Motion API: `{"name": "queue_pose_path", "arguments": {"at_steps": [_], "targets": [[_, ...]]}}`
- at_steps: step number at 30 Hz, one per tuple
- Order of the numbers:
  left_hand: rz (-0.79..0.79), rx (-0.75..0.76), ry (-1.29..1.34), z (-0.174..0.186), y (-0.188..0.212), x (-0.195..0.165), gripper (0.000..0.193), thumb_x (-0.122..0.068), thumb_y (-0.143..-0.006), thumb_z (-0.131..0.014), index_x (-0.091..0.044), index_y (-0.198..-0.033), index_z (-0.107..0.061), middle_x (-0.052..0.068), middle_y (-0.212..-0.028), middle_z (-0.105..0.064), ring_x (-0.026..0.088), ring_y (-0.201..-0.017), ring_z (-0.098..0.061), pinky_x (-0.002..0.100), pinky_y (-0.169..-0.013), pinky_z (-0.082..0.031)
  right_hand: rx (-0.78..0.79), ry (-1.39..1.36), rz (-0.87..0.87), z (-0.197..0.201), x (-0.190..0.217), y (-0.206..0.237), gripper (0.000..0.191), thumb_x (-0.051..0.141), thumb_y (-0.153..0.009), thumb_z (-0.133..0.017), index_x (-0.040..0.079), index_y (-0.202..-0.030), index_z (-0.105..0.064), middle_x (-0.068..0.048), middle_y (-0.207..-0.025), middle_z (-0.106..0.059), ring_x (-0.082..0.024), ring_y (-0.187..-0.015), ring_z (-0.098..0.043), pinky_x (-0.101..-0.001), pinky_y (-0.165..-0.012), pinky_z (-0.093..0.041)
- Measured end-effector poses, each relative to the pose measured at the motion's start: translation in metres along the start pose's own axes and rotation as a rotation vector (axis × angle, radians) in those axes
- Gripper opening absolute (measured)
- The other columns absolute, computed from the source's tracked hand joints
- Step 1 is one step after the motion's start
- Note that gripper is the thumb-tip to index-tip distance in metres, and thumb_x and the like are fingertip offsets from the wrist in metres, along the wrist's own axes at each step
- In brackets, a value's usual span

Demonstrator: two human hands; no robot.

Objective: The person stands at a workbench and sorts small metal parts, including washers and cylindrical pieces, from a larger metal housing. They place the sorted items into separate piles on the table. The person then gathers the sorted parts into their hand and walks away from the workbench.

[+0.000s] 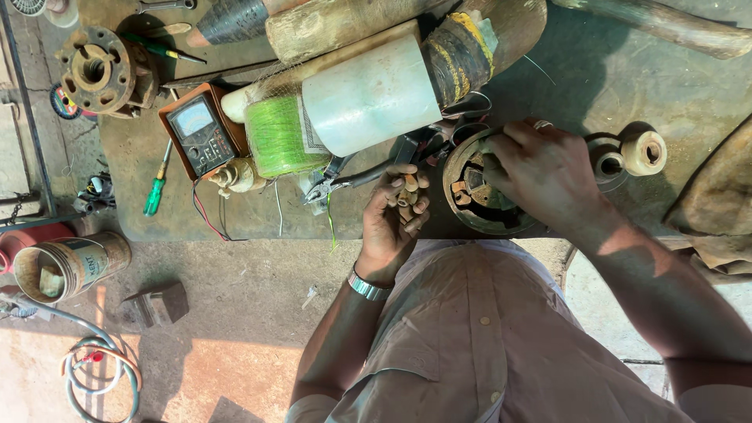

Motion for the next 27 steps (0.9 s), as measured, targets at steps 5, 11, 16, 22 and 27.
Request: {"name": "queue_pose_path", "arguments": {"at_steps": [5, 11, 16, 22, 27], "targets": [[-0.022, -0.035, 0.043, -0.003, 0.004, 0.003, 0.035, -0.031, -0.105, -0.057, -0.008, -0.131, -0.060, 0.009, -0.119, -0.068, 0.017, -0.099, -0.063, 0.029, -0.077, -0.049, -0.121, -0.666, -0.246, 0.024, -0.002, 0.006, 0.015, 0.009, -0.092, -0.079, 0.002, -0.104, -0.072, -0.007, -0.094, -0.071, -0.014, -0.074, -0.066, -0.0295, -0.063, -0.052], [0.004, -0.087, 0.134, -0.009, 0.008, 0.010, 0.049, -0.045, -0.106, -0.053, -0.005, -0.134, -0.059, 0.010, -0.125, -0.067, 0.023, -0.116, -0.066, 0.041, -0.102, -0.053, 0.089, -0.672, -0.033, 0.019, 0.062, -0.022, 0.027, 0.009, -0.082, -0.083, -0.001, -0.104, -0.070, -0.012, -0.093, -0.070, -0.020, -0.079, -0.069, -0.0320, -0.067, -0.057], [0.007, -0.069, 0.171, -0.001, 0.004, 0.016, 0.038, -0.037, -0.107, -0.054, -0.006, -0.127, -0.064, 0.009, -0.121, -0.069, 0.020, -0.112, -0.065, 0.033, -0.095, -0.055, 0.076, -0.550, 0.121, 0.031, 0.091, -0.037, 0.038, 0.007, -0.082, -0.075, -0.003, -0.118, -0.067, -0.017, -0.116, -0.069, -0.029, -0.101, -0.071, -0.0386, -0.086, -0.060], [-0.048, -0.041, 0.298, 0.014, 0.010, 0.011, 0.032, -0.035, -0.110, -0.055, -0.005, -0.108, -0.065, 0.012, -0.107, -0.071, 0.018, -0.091, -0.061, 0.027, -0.069, -0.048, 0.318, -0.404, -0.051, 0.037, 0.026, -0.006, 0.027, 0.017, -0.086, -0.074, 0.007, -0.111, -0.074, -0.008, -0.107, -0.071, -0.026, -0.107, -0.068, -0.0411, -0.097, -0.055], [-0.006, -0.079, 0.277, 0.013, 0.009, 0.009, 0.031, -0.036, -0.108, -0.056, -0.006, -0.107, -0.065, 0.011, -0.106, -0.070, 0.018, -0.089, -0.060, 0.027, -0.068, -0.046, 0.290, -0.371, -0.029, 0.020, 0.025, 0.003, 0.044, 0.026, -0.076, -0.084, 0.004, -0.112, -0.073, -0.013, -0.104, -0.067, -0.034, -0.110, -0.062, -0.0489, -0.100, -0.049]]}}
Point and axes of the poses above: each hand's wrist, its own y-axis away from the middle knuckle, its own z-axis out of the back of the hand, x = y × z, the point moved 1 cm from there along -y, towards the middle knuckle
